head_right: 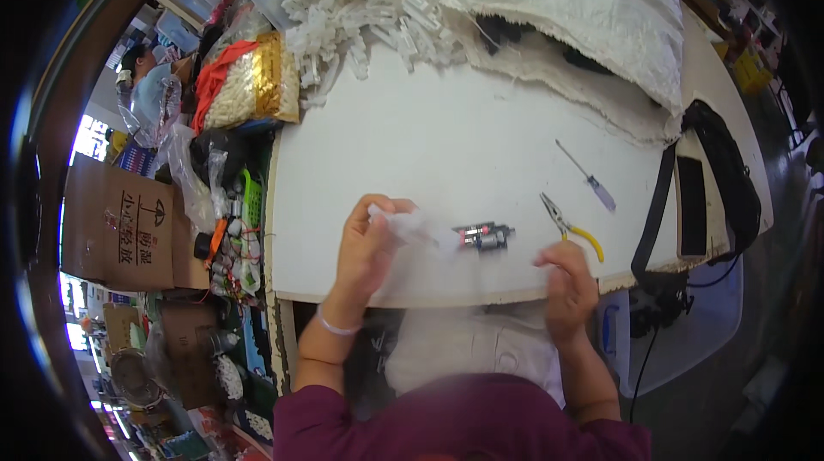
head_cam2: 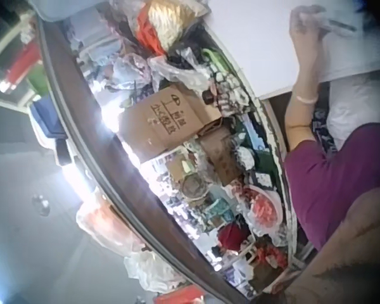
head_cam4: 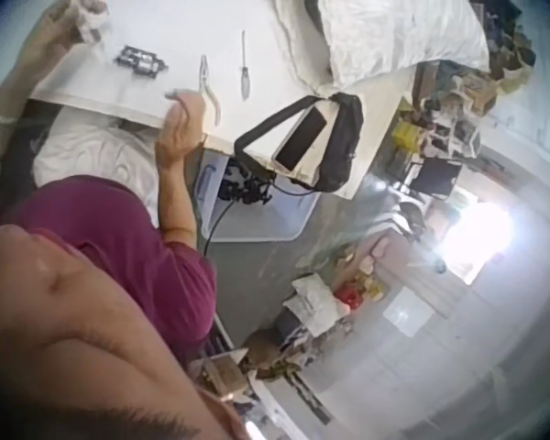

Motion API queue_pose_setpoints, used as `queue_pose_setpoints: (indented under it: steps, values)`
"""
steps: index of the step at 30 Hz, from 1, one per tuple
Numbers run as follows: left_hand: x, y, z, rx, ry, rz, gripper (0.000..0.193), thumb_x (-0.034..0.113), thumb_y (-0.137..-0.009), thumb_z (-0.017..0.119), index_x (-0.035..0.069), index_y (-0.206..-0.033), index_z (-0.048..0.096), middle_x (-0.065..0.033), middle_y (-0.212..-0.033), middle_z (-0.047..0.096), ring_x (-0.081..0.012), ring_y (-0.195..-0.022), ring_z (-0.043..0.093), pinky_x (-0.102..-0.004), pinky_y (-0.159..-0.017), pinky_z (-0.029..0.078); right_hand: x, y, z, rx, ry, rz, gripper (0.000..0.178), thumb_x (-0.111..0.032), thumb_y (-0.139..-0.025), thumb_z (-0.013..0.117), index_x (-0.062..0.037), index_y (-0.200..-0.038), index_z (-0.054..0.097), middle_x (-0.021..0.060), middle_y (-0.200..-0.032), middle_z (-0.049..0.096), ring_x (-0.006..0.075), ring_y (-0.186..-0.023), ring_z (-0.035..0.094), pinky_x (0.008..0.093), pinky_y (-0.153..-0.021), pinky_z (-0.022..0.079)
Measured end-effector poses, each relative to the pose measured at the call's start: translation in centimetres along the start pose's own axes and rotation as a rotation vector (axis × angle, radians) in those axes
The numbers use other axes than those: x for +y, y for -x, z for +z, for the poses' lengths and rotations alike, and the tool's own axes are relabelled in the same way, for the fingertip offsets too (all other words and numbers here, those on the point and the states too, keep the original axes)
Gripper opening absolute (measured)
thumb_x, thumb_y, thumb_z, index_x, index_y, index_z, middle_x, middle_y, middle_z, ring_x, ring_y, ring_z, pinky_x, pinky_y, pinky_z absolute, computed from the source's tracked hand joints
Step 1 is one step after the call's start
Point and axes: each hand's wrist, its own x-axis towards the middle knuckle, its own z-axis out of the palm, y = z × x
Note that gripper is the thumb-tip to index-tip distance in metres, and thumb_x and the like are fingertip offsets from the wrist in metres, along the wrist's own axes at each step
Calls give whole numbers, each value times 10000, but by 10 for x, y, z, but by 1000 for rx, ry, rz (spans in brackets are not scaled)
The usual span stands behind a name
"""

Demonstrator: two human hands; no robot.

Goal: The person assembles internal motor mechanisms into plastic housing shells by hand, pressing the casing halves together. They then fit components into black casings and seat and secure the parts using a small screwdriver.

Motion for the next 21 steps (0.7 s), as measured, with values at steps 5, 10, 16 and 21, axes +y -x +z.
queue_pose_setpoints:
  steps: [5, 10, 16, 21]
  values:
    - [-33, 24, 8, -186, -117, 226, 192, 218, -810, 615, 46, -866, 551, -153, -1026, 553, -260, -939, 552, -362, -807, 454, -28, -11, 18, -406, -302, 360, 319, -183, -794, 597, 19, -1035, 548, 96, -874, 603, 170, -836, 565, 269, -783, 424]
    - [-27, 27, 12, -133, -409, 123, 169, 84, -768, 630, 34, -924, 589, -111, -1047, 554, -225, -965, 547, -302, -759, 466, -37, -21, 8, -459, -2, 243, 253, -39, -693, 651, 0, -937, 597, 100, -862, 606, 199, -811, 571, 280, -728, 439]
    - [-12, 11, 23, -96, -1005, 281, 284, 14, -717, 622, -12, -998, 588, -127, -972, 599, -244, -914, 568, -326, -779, 456, -23, -49, 6, -399, 248, -120, 288, 26, -638, 643, -5, -922, 603, 108, -866, 583, 248, -805, 555, 298, -712, 438]
    - [-33, 8, 5, -67, -1461, 508, 316, 92, -714, 653, -1, -1009, 591, -129, -962, 597, -298, -964, 530, -373, -838, 415, 0, -52, 10, -532, 338, -174, 261, -63, -705, 639, -36, -963, 605, 106, -920, 574, 263, -860, 545, 332, -741, 438]
